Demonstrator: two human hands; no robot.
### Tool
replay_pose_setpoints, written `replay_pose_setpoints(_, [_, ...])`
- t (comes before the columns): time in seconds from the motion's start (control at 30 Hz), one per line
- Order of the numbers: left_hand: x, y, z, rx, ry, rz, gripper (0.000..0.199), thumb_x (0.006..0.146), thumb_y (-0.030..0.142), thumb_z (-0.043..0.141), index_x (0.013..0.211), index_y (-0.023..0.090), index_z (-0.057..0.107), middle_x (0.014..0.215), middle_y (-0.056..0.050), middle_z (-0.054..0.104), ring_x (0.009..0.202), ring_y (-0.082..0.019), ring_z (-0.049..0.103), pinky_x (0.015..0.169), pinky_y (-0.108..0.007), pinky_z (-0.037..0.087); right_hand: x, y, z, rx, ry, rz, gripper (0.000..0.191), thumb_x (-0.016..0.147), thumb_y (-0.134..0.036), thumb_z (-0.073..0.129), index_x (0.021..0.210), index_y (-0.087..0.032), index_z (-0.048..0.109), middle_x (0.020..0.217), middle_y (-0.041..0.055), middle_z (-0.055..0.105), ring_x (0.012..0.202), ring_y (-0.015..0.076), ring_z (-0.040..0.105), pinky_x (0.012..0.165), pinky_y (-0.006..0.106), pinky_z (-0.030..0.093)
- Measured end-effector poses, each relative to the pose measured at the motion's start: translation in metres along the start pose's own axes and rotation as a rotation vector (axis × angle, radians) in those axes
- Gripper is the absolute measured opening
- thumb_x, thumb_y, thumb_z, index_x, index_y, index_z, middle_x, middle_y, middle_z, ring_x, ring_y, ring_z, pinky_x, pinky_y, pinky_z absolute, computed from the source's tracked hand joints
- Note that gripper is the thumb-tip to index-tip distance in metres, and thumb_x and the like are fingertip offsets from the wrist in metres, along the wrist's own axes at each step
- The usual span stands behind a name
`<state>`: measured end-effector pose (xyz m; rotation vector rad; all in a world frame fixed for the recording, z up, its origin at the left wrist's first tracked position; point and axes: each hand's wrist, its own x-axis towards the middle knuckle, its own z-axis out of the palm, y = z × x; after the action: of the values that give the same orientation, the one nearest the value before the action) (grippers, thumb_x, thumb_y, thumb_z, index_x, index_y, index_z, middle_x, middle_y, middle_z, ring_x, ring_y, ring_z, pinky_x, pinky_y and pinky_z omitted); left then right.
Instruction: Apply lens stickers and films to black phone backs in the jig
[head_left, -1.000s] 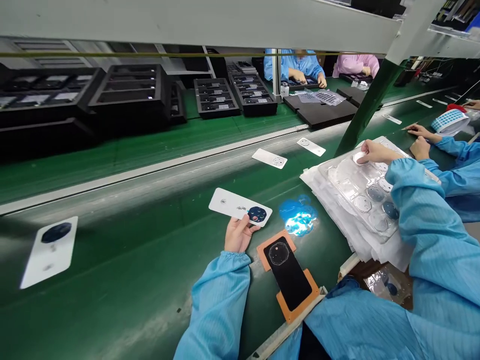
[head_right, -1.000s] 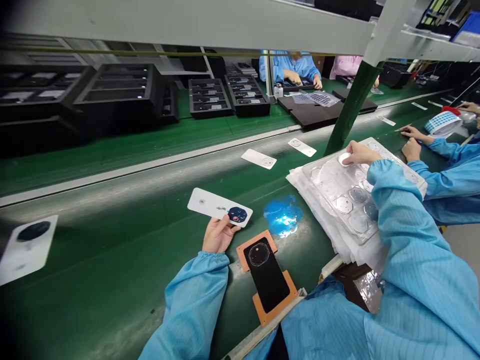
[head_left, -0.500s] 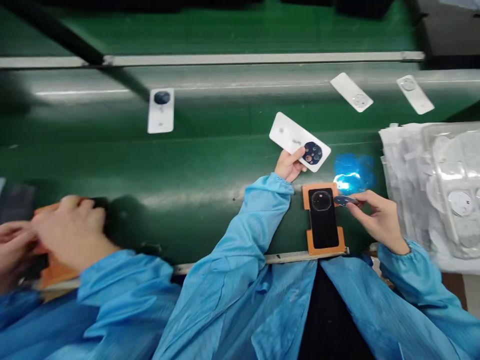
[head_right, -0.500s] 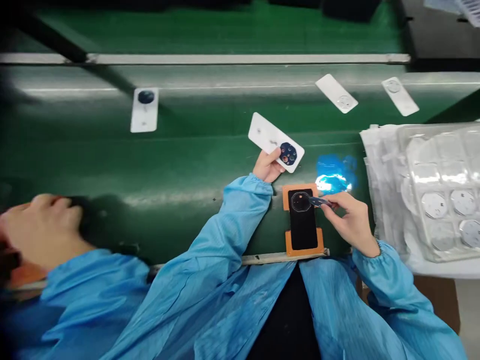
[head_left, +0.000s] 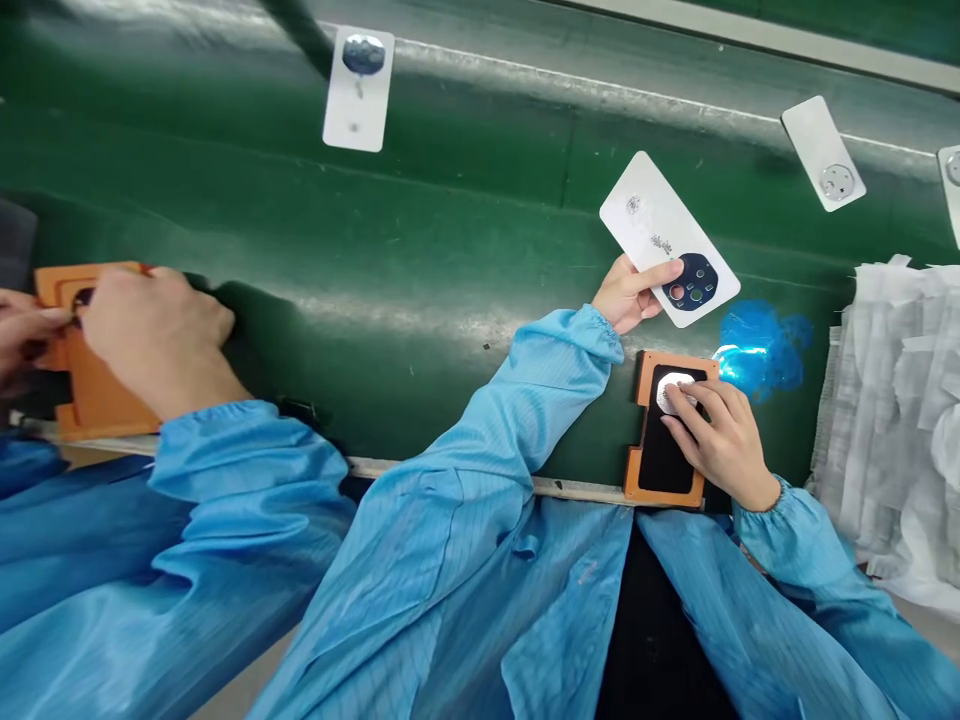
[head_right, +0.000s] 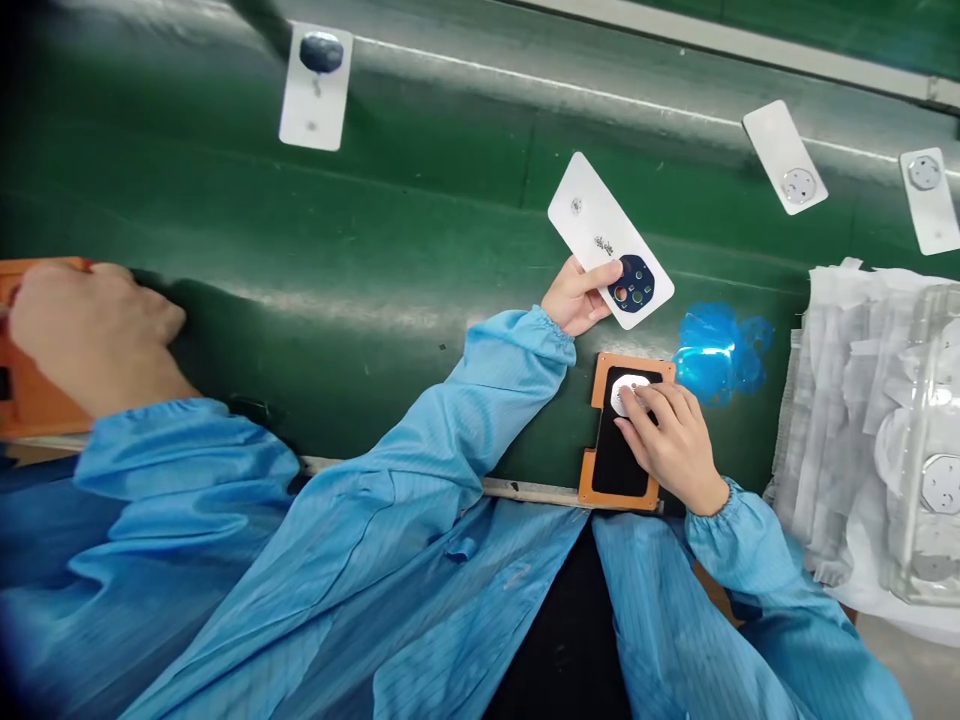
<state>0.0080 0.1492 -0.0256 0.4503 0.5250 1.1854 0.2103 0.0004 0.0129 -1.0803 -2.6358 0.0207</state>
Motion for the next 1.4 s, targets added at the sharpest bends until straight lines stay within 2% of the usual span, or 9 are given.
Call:
replay_pose_setpoints(0.2, [0.002, -0.001, 0.004, 0.08, 0.022, 0.006, 0.052, 0.057, 0.04, 0.102, 0.089, 0.011, 0.072, 0.077, -0.001, 0.069, 0.059, -0.009, 0.064, 0.038, -0.017, 0.027, 0.01, 0.015, -0.013, 0.169, 0.058, 0.014, 0.035, 0.094, -0.017, 0.073, 0.128, -0.021, 0.067, 0.11, 0.0108, 0.074, 0.102, 0.0275, 0.069, 0.094, 0.048, 0.056])
replay_pose_setpoints(0.33, [0.0, -0.003, 0.015, 0.171, 0.058, 0.043, 0.052, 0.055, 0.044, 0.103, 0.083, 0.012, 0.073, 0.07, -0.001, 0.067, 0.055, -0.008, 0.058, 0.04, -0.019, 0.028, 0.032, 0.033, -0.031, 0.236, 0.429, 0.212, 0.03, 0.092, -0.012, 0.073, 0.116, -0.029, 0.076, 0.103, 0.0065, 0.075, 0.094, 0.0258, 0.071, 0.083, 0.044, 0.058])
replay_pose_setpoints(0.43, [-0.005, -0.005, 0.026, 0.214, 0.111, 0.148, 0.052, 0.055, 0.049, 0.103, 0.076, 0.013, 0.072, 0.063, 0.001, 0.063, 0.053, -0.008, 0.054, 0.047, -0.022, 0.04, 0.055, 0.037, -0.038, 0.285, 0.61, 0.284, 0.021, 0.092, -0.014, 0.073, 0.106, -0.028, 0.079, 0.098, 0.006, 0.075, 0.089, 0.025, 0.072, 0.077, 0.042, 0.057])
replay_pose_setpoints(0.53, [-0.011, -0.008, 0.037, 0.24, 0.117, 0.176, 0.05, 0.058, 0.05, 0.101, 0.074, 0.013, 0.071, 0.062, 0.001, 0.063, 0.054, -0.008, 0.055, 0.054, -0.024, 0.047, 0.074, 0.033, -0.034, 0.306, 0.608, 0.306, 0.014, 0.094, -0.018, 0.071, 0.104, -0.026, 0.078, 0.095, 0.0055, 0.075, 0.083, 0.0221, 0.07, 0.073, 0.04, 0.056])
replay_pose_setpoints(0.7, [-0.022, -0.02, 0.053, 0.37, 0.133, 0.225, 0.048, 0.074, 0.058, 0.09, 0.08, 0.013, 0.073, 0.069, -0.001, 0.067, 0.054, -0.007, 0.054, 0.048, -0.022, 0.043, 0.084, 0.032, -0.015, 0.171, 0.607, 0.387, 0.004, 0.095, -0.021, 0.071, 0.099, -0.021, 0.071, 0.091, 0.0056, 0.073, 0.082, 0.0207, 0.069, 0.073, 0.036, 0.056])
replay_pose_setpoints(0.83, [-0.033, -0.031, 0.062, 0.438, 0.101, 0.298, 0.058, 0.083, 0.073, 0.074, 0.098, 0.017, 0.077, 0.094, -0.006, 0.075, 0.08, -0.016, 0.07, 0.064, -0.025, 0.058, 0.081, 0.037, -0.008, 0.07, 0.709, 0.423, 0.003, 0.095, -0.021, 0.071, 0.094, -0.022, 0.068, 0.092, 0.0071, 0.073, 0.089, 0.0224, 0.07, 0.079, 0.038, 0.057])
replay_pose_setpoints(1.0, [-0.042, -0.035, 0.058, 0.596, -0.014, 0.369, 0.055, 0.093, 0.07, 0.064, 0.105, 0.018, 0.079, 0.11, -0.008, 0.078, 0.107, -0.024, 0.073, 0.095, -0.036, 0.06, 0.077, 0.037, -0.009, 0.106, 0.701, 0.514, 0.01, 0.1, -0.028, 0.065, 0.091, -0.024, 0.067, 0.093, 0.0062, 0.073, 0.089, 0.0215, 0.072, 0.08, 0.039, 0.059])
replay_pose_setpoints(1.23, [-0.042, -0.032, 0.055, 0.693, -0.107, 0.442, 0.05, 0.098, 0.065, 0.06, 0.115, 0.022, 0.079, 0.119, -0.009, 0.076, 0.11, -0.023, 0.073, 0.099, -0.034, 0.057, 0.075, 0.036, -0.01, 0.254, 0.681, 0.543, 0.013, 0.1, -0.028, 0.066, 0.089, -0.022, 0.069, 0.091, 0.0057, 0.074, 0.092, 0.0217, 0.072, 0.078, 0.038, 0.061])
replay_pose_setpoints(1.4, [-0.042, -0.03, 0.057, 0.725, -0.106, 0.451, 0.051, 0.099, 0.066, 0.058, 0.112, 0.022, 0.08, 0.118, -0.008, 0.077, 0.11, -0.024, 0.073, 0.1, -0.035, 0.057, 0.074, 0.037, -0.01, 0.297, 0.694, 0.535, 0.008, 0.099, -0.025, 0.068, 0.092, -0.022, 0.07, 0.093, 0.0066, 0.074, 0.092, 0.0232, 0.072, 0.078, 0.041, 0.063])
